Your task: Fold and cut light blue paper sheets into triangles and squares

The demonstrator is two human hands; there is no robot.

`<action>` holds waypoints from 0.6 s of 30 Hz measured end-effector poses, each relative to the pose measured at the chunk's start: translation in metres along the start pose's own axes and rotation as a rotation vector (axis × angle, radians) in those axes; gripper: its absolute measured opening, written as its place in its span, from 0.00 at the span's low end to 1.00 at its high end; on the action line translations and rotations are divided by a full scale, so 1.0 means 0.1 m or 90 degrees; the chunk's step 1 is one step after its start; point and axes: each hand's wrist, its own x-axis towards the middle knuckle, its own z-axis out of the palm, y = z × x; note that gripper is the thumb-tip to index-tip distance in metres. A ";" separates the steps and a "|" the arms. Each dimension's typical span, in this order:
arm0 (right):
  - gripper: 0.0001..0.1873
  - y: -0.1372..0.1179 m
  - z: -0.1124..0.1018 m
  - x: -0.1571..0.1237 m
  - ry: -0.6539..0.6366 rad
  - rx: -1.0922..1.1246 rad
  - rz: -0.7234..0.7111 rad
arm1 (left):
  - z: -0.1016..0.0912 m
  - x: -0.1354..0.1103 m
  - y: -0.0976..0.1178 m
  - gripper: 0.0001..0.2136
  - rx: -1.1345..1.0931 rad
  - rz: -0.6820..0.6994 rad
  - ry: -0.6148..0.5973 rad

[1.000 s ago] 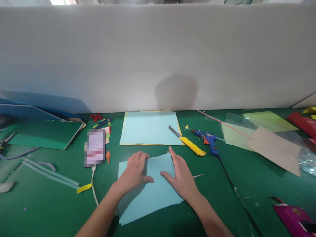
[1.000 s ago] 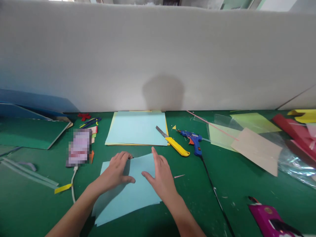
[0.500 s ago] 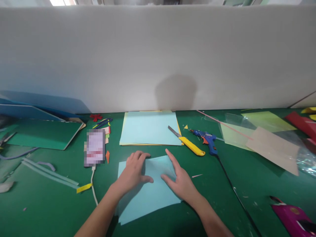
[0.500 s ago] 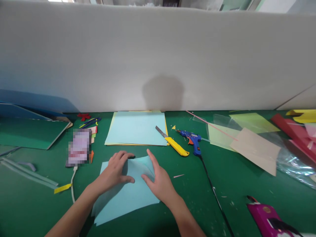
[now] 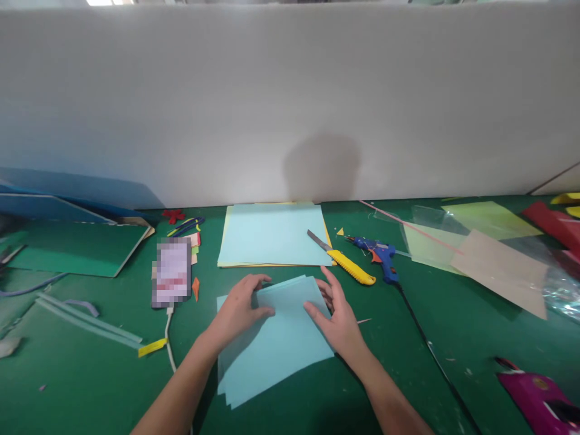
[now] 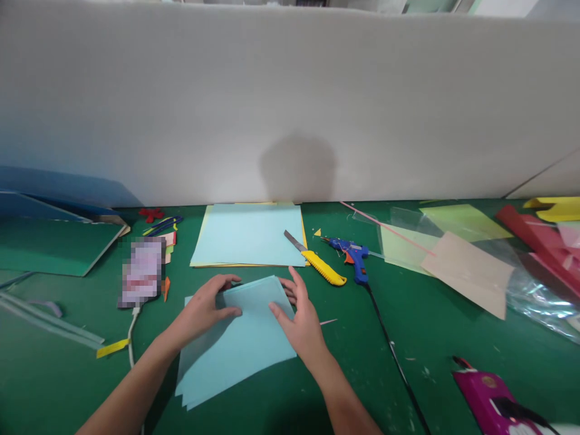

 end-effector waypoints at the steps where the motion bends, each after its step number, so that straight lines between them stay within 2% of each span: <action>1: 0.37 0.01 -0.01 0.01 0.007 -0.002 0.003 | 0.00 0.01 -0.02 0.17 -0.006 0.007 0.013; 5: 0.28 0.01 -0.04 0.03 0.035 -0.031 0.054 | 0.03 0.04 -0.08 0.04 -0.020 0.051 0.088; 8: 0.20 0.01 -0.07 0.05 0.070 -0.040 0.068 | 0.03 0.05 -0.09 0.05 -0.025 0.014 0.137; 10: 0.18 0.01 -0.09 0.06 0.085 -0.048 0.070 | 0.02 0.04 -0.08 0.07 -0.028 -0.040 0.150; 14: 0.21 0.02 -0.11 0.07 0.115 -0.010 0.086 | 0.00 0.04 -0.07 0.09 -0.059 -0.123 0.150; 18: 0.34 0.01 -0.11 0.08 0.124 0.123 0.100 | 0.00 0.02 -0.04 0.12 -0.241 -0.142 0.088</action>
